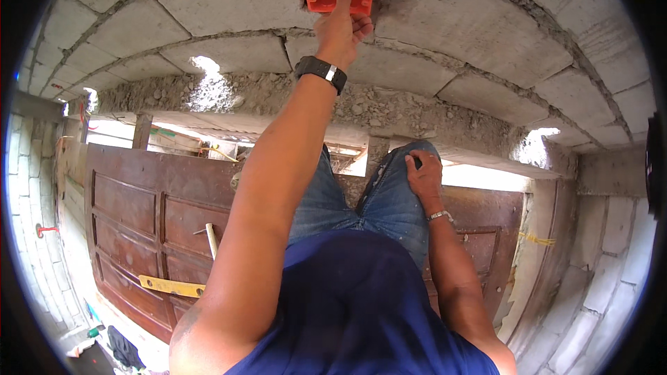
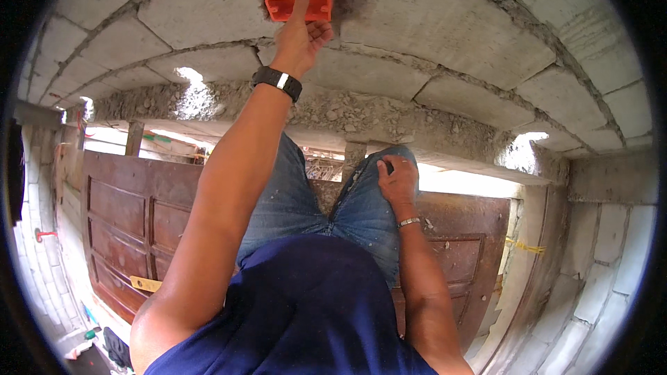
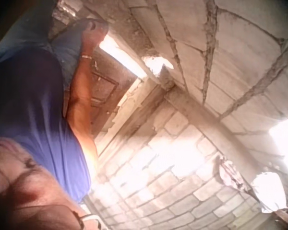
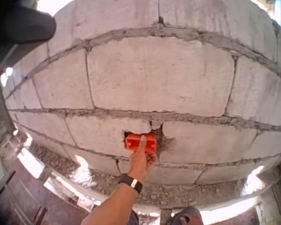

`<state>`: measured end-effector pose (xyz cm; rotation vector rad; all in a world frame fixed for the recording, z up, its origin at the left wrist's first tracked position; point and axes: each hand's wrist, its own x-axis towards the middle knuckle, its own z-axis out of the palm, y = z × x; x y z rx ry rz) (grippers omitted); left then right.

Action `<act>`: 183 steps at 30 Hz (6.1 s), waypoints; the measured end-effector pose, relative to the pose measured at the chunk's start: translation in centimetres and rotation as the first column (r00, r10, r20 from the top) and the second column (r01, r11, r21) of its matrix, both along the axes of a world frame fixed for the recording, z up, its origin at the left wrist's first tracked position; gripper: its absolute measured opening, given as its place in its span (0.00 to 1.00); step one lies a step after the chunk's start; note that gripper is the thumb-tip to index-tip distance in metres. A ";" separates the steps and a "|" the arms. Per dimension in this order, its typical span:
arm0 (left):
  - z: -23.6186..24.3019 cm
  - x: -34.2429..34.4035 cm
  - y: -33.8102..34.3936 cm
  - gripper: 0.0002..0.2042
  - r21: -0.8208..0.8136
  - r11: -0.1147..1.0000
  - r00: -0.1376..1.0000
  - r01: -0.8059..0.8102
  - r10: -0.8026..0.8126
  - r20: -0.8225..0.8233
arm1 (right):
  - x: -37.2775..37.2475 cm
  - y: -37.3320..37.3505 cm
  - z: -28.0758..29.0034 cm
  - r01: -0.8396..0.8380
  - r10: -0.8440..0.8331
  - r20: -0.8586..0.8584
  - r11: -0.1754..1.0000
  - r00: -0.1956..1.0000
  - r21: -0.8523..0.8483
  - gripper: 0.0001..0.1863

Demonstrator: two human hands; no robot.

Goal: Measure and chip away concrete to install a plastic electrical junction box into a masonry wall.

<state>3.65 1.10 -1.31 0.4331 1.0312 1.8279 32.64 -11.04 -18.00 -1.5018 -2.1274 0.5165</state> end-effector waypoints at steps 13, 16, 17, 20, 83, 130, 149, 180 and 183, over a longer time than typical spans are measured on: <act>-0.1 -0.9 0.6 0.27 -0.060 0.995 0.988 0.074 -0.081 -0.130 | -0.3 -0.1 0.4 0.002 0.004 -0.069 0.996 0.998 0.086 0.10; 1.4 0.1 0.0 0.24 -0.087 0.993 0.992 0.081 -0.089 -0.092 | 0.0 0.0 0.7 -0.001 0.005 -0.055 0.998 0.998 0.063 0.10; 1.0 0.2 0.2 0.24 -0.101 0.990 0.989 0.095 -0.105 -0.101 | -0.1 0.0 0.7 0.014 -0.011 -0.066 0.999 0.998 0.051 0.10; 0.1 -0.9 0.6 0.26 0.008 0.994 0.982 0.110 -0.107 -0.156 | 0.1 0.1 0.7 0.023 -0.022 -0.098 1.000 0.995 0.012 0.10; 1.2 -0.7 -0.9 0.22 -0.083 0.991 0.994 -0.103 0.099 -0.050 | 2.1 -6.4 2.3 -0.274 0.274 0.063 0.962 0.960 -0.011 0.13; -13.9 -13.0 -57.6 0.24 -0.879 0.187 0.607 -0.439 -0.659 -0.444 | -23.6 -9.1 8.8 -0.792 0.783 -0.134 0.585 0.608 -0.173 0.12; -13.3 -4.6 -60.0 0.29 -0.913 0.114 0.673 -0.391 -0.641 -0.369 | -22.2 -10.0 7.9 -0.799 0.766 -0.244 0.598 0.595 -0.071 0.07; -6.0 1.3 -28.0 0.17 -0.242 0.936 0.847 -0.257 0.097 -0.523 | -16.8 -9.5 11.6 -0.649 -0.154 -0.733 0.372 0.662 -0.664 0.23; -7.7 -0.6 -28.5 0.08 -0.046 0.963 0.183 -0.267 0.003 -0.983 | -15.9 -9.1 11.8 -0.656 -0.323 -0.693 0.232 0.644 -0.718 0.20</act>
